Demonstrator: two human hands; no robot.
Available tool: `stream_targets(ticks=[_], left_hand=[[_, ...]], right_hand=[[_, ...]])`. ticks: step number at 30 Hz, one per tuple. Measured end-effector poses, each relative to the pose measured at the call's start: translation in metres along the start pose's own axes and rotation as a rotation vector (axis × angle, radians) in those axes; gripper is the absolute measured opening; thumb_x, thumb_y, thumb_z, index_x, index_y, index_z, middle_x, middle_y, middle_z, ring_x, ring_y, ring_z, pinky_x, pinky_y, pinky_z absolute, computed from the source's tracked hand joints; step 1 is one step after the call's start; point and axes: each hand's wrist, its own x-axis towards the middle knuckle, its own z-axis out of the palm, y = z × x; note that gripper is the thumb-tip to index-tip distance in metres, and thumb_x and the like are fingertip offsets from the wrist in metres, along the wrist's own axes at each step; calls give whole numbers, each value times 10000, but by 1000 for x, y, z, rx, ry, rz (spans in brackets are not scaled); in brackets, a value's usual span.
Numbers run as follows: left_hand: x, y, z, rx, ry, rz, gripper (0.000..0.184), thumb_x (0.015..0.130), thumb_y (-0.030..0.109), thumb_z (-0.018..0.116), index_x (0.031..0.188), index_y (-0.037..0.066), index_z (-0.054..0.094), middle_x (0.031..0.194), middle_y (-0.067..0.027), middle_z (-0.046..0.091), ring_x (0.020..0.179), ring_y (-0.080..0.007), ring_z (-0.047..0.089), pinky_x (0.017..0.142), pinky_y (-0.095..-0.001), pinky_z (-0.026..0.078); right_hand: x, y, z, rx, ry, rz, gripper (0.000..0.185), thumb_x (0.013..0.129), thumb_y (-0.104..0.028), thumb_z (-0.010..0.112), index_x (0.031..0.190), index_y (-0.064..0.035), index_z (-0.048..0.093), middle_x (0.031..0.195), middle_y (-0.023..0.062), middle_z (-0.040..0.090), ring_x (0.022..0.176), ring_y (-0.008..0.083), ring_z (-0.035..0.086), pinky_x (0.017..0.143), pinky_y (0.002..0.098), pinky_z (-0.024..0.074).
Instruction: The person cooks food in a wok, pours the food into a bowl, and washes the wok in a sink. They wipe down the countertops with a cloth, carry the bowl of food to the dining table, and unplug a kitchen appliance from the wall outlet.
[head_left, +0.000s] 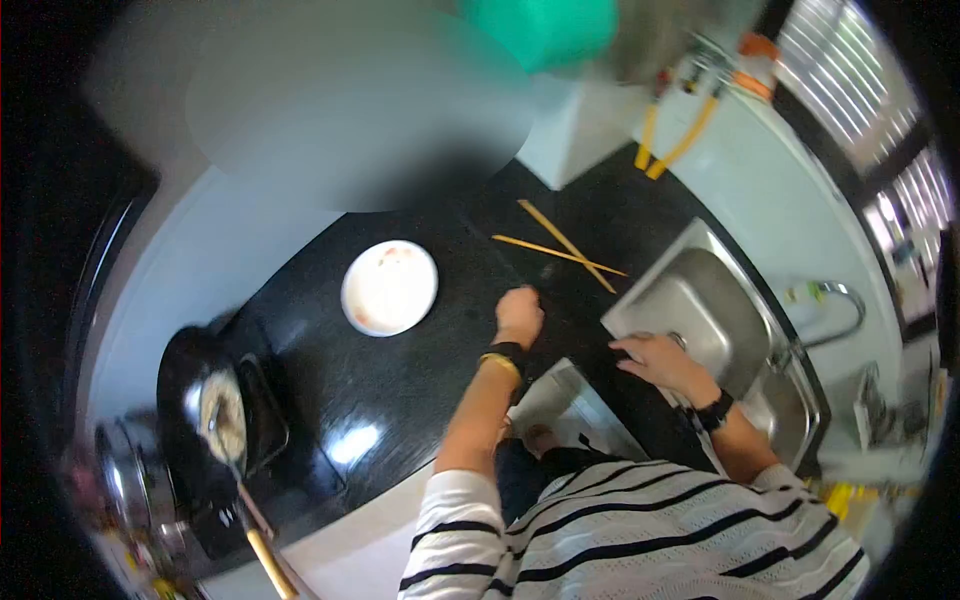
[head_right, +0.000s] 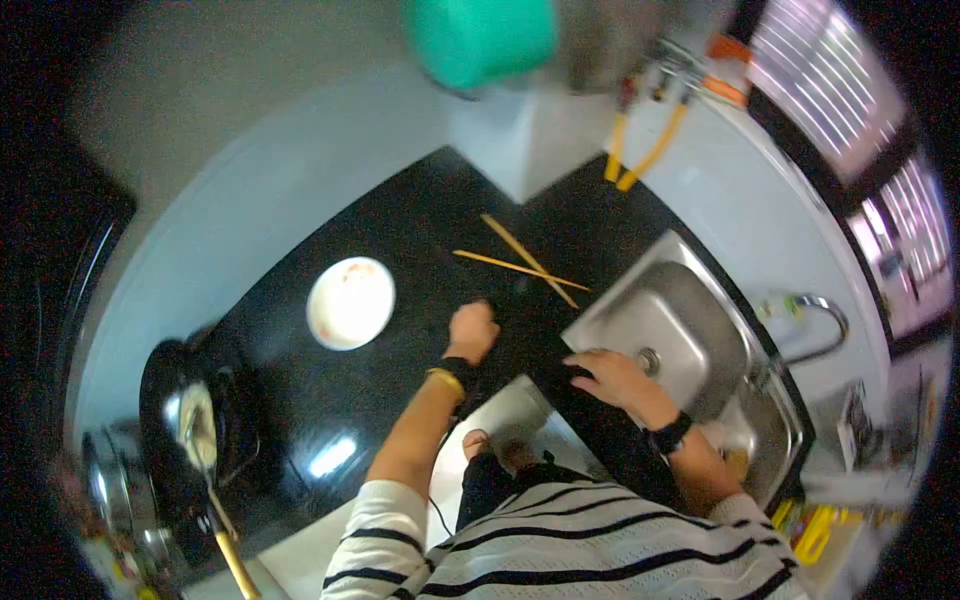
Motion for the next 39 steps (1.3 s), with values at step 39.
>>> stream_targets(ticks=[39], left_hand=[[-21,243,133,-513,-1031,287,131,834,184,550,872,61,577,838,9,557,758,-90,511,667,-231,412]], right_hand=[[-601,-23,207,-54,1608,2077,139,788,-121,512,841,-17,588,770,144,617,702,229,590,654,337,465]])
